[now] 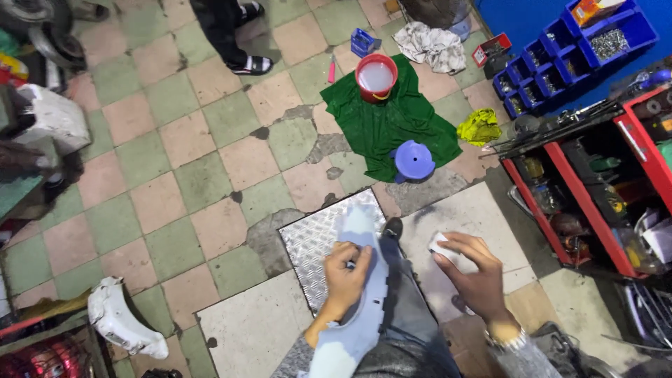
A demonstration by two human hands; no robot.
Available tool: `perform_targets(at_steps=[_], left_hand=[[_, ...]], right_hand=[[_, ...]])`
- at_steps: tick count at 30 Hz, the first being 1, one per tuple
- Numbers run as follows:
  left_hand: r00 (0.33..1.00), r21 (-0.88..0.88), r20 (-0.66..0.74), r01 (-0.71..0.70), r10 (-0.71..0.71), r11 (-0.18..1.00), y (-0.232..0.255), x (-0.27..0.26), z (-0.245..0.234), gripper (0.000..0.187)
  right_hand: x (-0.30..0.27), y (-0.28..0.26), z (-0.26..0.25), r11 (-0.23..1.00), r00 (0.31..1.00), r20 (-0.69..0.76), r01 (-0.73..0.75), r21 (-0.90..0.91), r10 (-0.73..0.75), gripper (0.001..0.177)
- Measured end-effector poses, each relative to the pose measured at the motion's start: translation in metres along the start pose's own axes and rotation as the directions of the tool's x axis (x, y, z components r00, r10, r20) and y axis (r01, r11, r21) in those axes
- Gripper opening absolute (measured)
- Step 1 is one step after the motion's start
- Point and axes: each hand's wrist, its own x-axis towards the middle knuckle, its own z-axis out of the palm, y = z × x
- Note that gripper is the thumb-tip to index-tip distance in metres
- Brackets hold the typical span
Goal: The person sands a light blue motorcycle fairing with a white sanding block, then dips the block into a red bucket of water and continues sanding the part.
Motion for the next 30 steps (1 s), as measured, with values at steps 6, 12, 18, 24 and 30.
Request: perform_targets(at_steps=[6, 12, 18, 24, 30], left_hand=[[0.999, 0.056, 0.005, 0.039, -0.039, 0.998, -0.022, 0.108, 0.059, 0.047], [0.999, 0.026, -0.027, -0.034, 0.034, 0.999, -0.007, 0.224, 0.116, 0.048], [0.999, 0.018, -0.033, 0.016, -0.015, 1.0, -0.049, 0.325, 0.169, 0.048], [0.995, -0.045, -0.03, 0.092, -0.093, 0.995, -0.105, 0.455, 0.205, 0.05], [0.995, -0.052, -0.068, 0.063, -0.066, 0.997, -0.141, 0.563, 0.253, 0.05]], right_hand=[[0.143, 0.036, -0.014, 0.996, 0.999, 0.024, -0.05, 0.069, 0.049, 0.019], [0.252, 0.056, -0.018, 0.993, 0.997, 0.039, -0.075, 0.094, 0.071, 0.021], [0.382, 0.069, -0.01, 0.997, 0.992, 0.123, 0.019, 0.075, -0.028, 0.02], [0.531, 0.122, 0.031, 0.953, 0.987, 0.107, -0.144, 0.268, 0.119, 0.017], [0.661, 0.176, 0.063, 0.843, 0.903, 0.14, -0.43, 0.325, 0.406, 0.025]])
